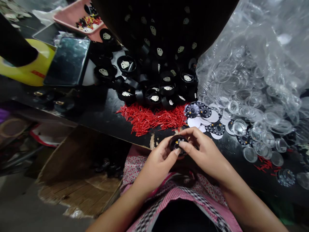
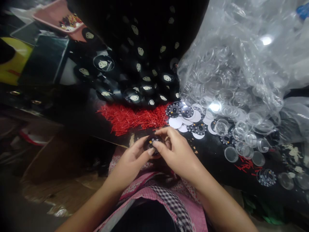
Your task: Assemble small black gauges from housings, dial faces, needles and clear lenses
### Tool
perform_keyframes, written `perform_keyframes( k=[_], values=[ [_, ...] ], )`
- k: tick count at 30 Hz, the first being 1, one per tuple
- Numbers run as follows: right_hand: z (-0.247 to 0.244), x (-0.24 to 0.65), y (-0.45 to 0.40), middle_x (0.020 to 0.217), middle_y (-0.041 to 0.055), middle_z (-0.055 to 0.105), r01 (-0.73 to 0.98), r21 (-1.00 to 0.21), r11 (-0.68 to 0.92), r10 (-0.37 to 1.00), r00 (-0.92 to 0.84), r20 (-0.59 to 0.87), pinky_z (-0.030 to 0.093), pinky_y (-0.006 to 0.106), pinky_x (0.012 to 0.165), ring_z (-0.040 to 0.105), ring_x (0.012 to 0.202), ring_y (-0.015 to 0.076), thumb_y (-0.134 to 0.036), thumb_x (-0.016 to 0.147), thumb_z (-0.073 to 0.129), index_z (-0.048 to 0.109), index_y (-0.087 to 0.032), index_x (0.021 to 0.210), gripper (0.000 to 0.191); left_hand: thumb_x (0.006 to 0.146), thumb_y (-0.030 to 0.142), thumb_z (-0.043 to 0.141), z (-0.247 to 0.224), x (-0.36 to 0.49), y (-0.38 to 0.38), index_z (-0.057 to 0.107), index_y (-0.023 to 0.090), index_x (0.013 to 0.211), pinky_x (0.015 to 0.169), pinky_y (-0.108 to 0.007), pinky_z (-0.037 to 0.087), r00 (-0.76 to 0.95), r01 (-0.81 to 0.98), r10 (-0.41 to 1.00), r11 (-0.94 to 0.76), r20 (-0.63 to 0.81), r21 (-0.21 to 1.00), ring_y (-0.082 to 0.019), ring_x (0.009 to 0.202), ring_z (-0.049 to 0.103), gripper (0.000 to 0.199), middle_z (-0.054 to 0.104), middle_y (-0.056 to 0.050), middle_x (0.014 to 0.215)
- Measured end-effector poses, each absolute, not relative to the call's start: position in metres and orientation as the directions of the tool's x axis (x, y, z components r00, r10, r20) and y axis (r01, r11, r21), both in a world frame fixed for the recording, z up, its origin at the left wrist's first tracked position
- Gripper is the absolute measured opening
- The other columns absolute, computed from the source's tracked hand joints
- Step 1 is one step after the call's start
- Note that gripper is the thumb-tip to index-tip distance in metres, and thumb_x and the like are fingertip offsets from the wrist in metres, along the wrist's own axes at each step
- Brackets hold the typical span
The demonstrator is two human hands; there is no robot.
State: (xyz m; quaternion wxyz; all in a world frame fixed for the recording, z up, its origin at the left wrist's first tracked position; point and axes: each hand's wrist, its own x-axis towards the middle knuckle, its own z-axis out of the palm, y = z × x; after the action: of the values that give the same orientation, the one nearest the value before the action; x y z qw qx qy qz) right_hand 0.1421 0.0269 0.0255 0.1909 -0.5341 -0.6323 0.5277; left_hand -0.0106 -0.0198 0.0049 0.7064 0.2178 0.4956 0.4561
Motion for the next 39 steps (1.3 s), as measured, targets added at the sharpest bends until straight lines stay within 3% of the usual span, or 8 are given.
perform_keyframes(
  k=[14,20,22,25,28,31,33,39],
  values=[
    [0.024,0.139,0.025,0.086,0.0003,0.06,0.438,-0.889,-0.136,0.902,-0.316,-0.294,0.044,0.027,0.061,0.051,0.066,0.0128,-0.023,0.087,0.057,0.057,-0.021,0.101,0.014,0.078,0.015,0.072,0.006,-0.01,-0.014,0.072,0.023,0.111,0.099,-0.036,0.049,0.073,-0.356,0.866,0.486,-0.495,0.798,-0.026,0.111,0.065,0.033,0.073,-0.006,0.111],
    [0.027,0.154,0.031,0.097,0.0021,0.067,0.541,-0.838,0.073,0.852,-0.47,-0.229,0.046,0.033,0.078,0.061,0.087,0.0178,-0.029,0.094,0.056,0.061,-0.024,0.111,0.019,0.084,0.025,0.069,0.006,-0.028,-0.026,0.073,0.023,0.111,0.096,-0.032,0.05,0.064,-0.331,0.857,0.501,-0.511,0.8,-0.027,0.111,0.065,0.028,0.072,-0.008,0.115],
    [0.027,0.153,0.038,0.099,0.0036,0.068,0.628,-0.751,0.204,0.869,-0.47,-0.157,0.043,0.036,0.083,0.062,0.092,0.0199,-0.024,0.096,0.051,0.064,-0.022,0.107,0.017,0.085,0.028,0.068,0.006,-0.037,-0.03,0.072,0.024,0.114,0.092,-0.028,0.052,-0.014,-0.301,0.859,0.485,-0.513,0.821,-0.026,0.111,0.064,0.029,0.072,-0.006,0.116],
    [0.022,0.138,0.048,0.098,0.0082,0.068,0.779,-0.481,0.401,0.854,-0.508,-0.112,0.038,0.04,0.083,0.061,0.094,0.0249,-0.017,0.095,0.049,0.065,-0.017,0.1,0.017,0.086,0.03,0.068,0.002,-0.045,-0.03,0.068,0.025,0.119,0.083,-0.027,0.054,-0.111,-0.297,0.855,0.457,-0.506,0.838,-0.024,0.104,0.066,0.034,0.071,-0.005,0.118],
    [0.016,0.119,0.055,0.094,0.0119,0.067,0.803,-0.26,0.537,0.814,-0.574,-0.093,0.035,0.041,0.077,0.06,0.09,0.0283,-0.02,0.095,0.051,0.065,-0.014,0.095,0.015,0.084,0.028,0.071,-0.005,-0.045,-0.026,0.068,0.023,0.109,0.079,-0.028,0.055,-0.201,-0.451,0.857,0.349,-0.474,0.821,-0.022,0.097,0.069,0.025,0.074,-0.005,0.109],
    [0.014,0.108,0.058,0.088,0.0126,0.067,0.796,-0.181,0.578,0.798,-0.598,-0.081,0.034,0.041,0.074,0.059,0.085,0.028,-0.019,0.093,0.052,0.064,-0.013,0.089,0.014,0.082,0.024,0.072,-0.007,-0.04,-0.023,0.067,0.019,0.098,0.082,-0.03,0.056,-0.206,-0.588,0.836,0.309,-0.508,0.747,-0.022,0.094,0.071,0.017,0.076,-0.007,0.1],
    [0.016,0.109,0.058,0.083,0.0104,0.066,0.796,-0.241,0.555,0.805,-0.587,-0.084,0.034,0.04,0.075,0.059,0.082,0.0257,-0.017,0.092,0.052,0.062,-0.015,0.084,0.013,0.084,0.023,0.071,-0.005,-0.037,-0.023,0.066,0.017,0.1,0.086,-0.032,0.057,-0.172,-0.651,0.83,0.308,-0.531,0.693,-0.023,0.097,0.071,0.018,0.075,-0.01,0.104],
    [0.024,0.126,0.048,0.081,0.0015,0.064,0.588,-0.712,0.383,0.865,-0.499,0.053,0.038,0.034,0.076,0.057,0.075,0.0165,-0.02,0.091,0.06,0.06,-0.018,0.083,0.008,0.093,0.02,0.056,0.005,-0.029,-0.014,0.063,0.016,0.106,0.087,-0.042,0.059,0.123,-0.815,0.766,0.44,-0.631,0.376,-0.027,0.099,0.072,0.016,0.073,-0.012,0.113]
  ],
)
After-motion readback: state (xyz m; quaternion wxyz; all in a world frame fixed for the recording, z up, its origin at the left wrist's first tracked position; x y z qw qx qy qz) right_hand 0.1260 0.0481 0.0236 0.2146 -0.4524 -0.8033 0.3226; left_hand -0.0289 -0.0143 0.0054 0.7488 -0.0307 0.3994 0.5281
